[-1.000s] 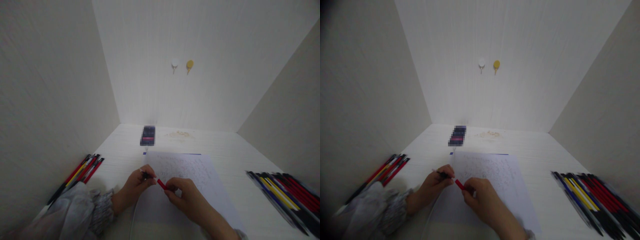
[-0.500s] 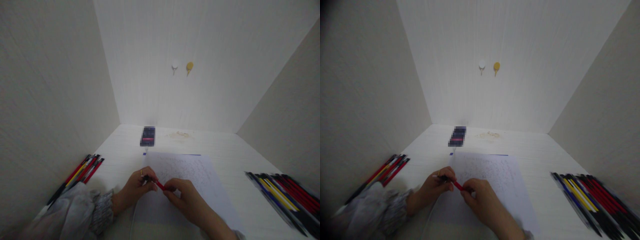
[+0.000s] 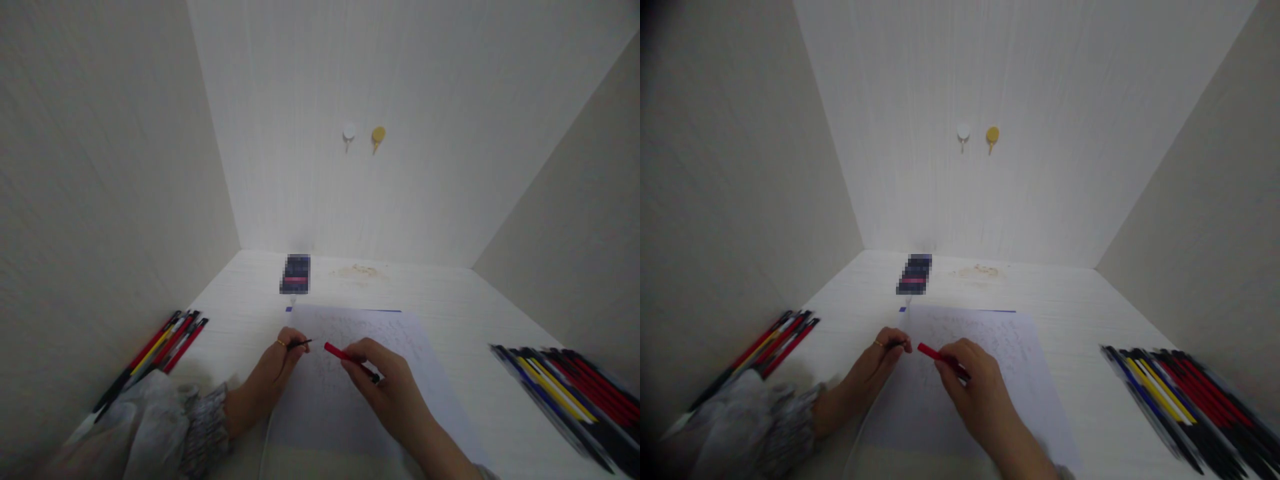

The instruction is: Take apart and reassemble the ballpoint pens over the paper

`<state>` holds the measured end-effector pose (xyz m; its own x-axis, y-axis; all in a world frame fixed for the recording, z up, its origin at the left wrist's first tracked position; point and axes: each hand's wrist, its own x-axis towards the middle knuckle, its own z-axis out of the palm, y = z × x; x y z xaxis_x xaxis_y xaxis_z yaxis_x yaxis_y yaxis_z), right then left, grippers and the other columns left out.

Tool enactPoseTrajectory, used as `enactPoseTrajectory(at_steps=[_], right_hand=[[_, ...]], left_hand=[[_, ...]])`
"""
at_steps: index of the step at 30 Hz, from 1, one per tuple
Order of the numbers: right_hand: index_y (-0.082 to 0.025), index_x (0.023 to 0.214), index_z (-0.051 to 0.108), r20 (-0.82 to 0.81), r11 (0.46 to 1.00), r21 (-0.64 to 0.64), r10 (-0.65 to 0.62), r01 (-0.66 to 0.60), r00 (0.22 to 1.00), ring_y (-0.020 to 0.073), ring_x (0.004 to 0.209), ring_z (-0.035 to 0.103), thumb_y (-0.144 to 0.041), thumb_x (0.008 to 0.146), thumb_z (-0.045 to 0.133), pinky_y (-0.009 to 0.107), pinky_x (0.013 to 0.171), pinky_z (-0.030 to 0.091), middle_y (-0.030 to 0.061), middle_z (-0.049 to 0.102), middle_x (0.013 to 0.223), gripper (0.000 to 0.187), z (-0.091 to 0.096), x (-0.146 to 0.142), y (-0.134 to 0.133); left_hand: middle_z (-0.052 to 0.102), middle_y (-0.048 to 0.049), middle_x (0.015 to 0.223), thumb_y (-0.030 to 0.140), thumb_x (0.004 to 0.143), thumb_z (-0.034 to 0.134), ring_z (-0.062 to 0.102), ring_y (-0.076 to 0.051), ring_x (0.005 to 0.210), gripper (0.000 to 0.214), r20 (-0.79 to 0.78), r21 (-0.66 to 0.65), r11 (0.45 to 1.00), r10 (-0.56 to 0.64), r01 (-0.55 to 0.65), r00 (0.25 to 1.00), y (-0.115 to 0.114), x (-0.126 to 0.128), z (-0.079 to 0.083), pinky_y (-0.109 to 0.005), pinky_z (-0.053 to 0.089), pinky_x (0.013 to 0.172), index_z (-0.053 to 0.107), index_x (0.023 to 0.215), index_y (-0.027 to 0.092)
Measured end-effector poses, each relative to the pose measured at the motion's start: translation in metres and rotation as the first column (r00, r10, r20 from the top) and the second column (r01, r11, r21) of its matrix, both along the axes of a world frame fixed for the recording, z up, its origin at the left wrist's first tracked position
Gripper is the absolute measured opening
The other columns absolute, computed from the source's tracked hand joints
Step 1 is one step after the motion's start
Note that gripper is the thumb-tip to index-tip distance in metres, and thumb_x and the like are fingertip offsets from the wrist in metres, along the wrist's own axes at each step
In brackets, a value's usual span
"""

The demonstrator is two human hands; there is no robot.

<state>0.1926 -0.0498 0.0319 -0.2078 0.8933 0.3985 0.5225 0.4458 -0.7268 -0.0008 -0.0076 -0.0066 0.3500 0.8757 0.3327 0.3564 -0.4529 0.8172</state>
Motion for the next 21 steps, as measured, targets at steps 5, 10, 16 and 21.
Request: enactPoseTrajectory(at_steps=[5, 10, 16, 21], right_hand=[[-0.019, 0.079, 0.057, 0.040, 0.998, 0.043, -0.042, 0.041, 0.998, 0.0122, 0.064, 0.051, -0.022, 0.077, 0.047, 0.024, 0.059, 0.041, 0.0025, 0.057, 0.071, 0.011, -0.0014, 0.0008, 0.0008], [-0.019, 0.079, 0.057, 0.041, 0.996, 0.078, -0.045, 0.041, 0.998, 0.0122, 0.064, 0.052, -0.023, 0.077, 0.046, 0.024, 0.058, 0.042, 0.0029, 0.058, 0.072, 0.012, -0.0004, 0.0027, 0.0003], [-0.019, 0.081, 0.058, 0.117, 0.985, 0.166, -0.077, 0.057, 0.990, 0.0124, 0.066, 0.051, -0.022, 0.077, 0.047, 0.024, 0.058, 0.041, 0.0035, 0.058, 0.072, 0.012, -0.0040, 0.0048, 0.0018], [-0.020, 0.082, 0.060, 0.277, 0.943, 0.322, -0.180, 0.085, 0.944, 0.0140, 0.069, 0.051, -0.019, 0.076, 0.048, 0.027, 0.063, 0.039, 0.0035, 0.058, 0.073, 0.013, -0.0099, 0.0042, 0.0030]], left_hand=[[0.050, -0.0018, 0.074, 0.024, 0.082, 0.034, 0.048, -0.015, 0.071, 0.013, -0.056, 0.043, 0.999, 0.034, -0.031, 0.998, 0.0021, -0.0007, 0.0020, -0.028, 0.039, 0.066, 0.045, 0.081, 0.017], [0.049, -0.0010, 0.072, 0.023, 0.082, 0.035, 0.047, -0.014, 0.069, 0.012, -0.110, 0.055, 0.997, 0.066, -0.060, 0.992, 0.0013, 0.0006, 0.0064, -0.027, 0.039, 0.064, 0.045, 0.078, 0.018], [0.049, -0.0020, 0.073, 0.022, 0.080, 0.037, 0.047, -0.015, 0.069, 0.011, -0.141, 0.067, 0.994, 0.096, -0.087, 0.985, 0.0012, 0.0008, 0.0059, -0.028, 0.040, 0.065, 0.045, 0.076, 0.017], [0.051, -0.0024, 0.075, 0.022, 0.077, 0.043, 0.047, -0.016, 0.073, 0.007, -0.169, 0.129, 0.988, 0.109, -0.087, 0.980, 0.0028, -0.0012, 0.0017, -0.030, 0.040, 0.068, 0.048, 0.076, 0.017]])
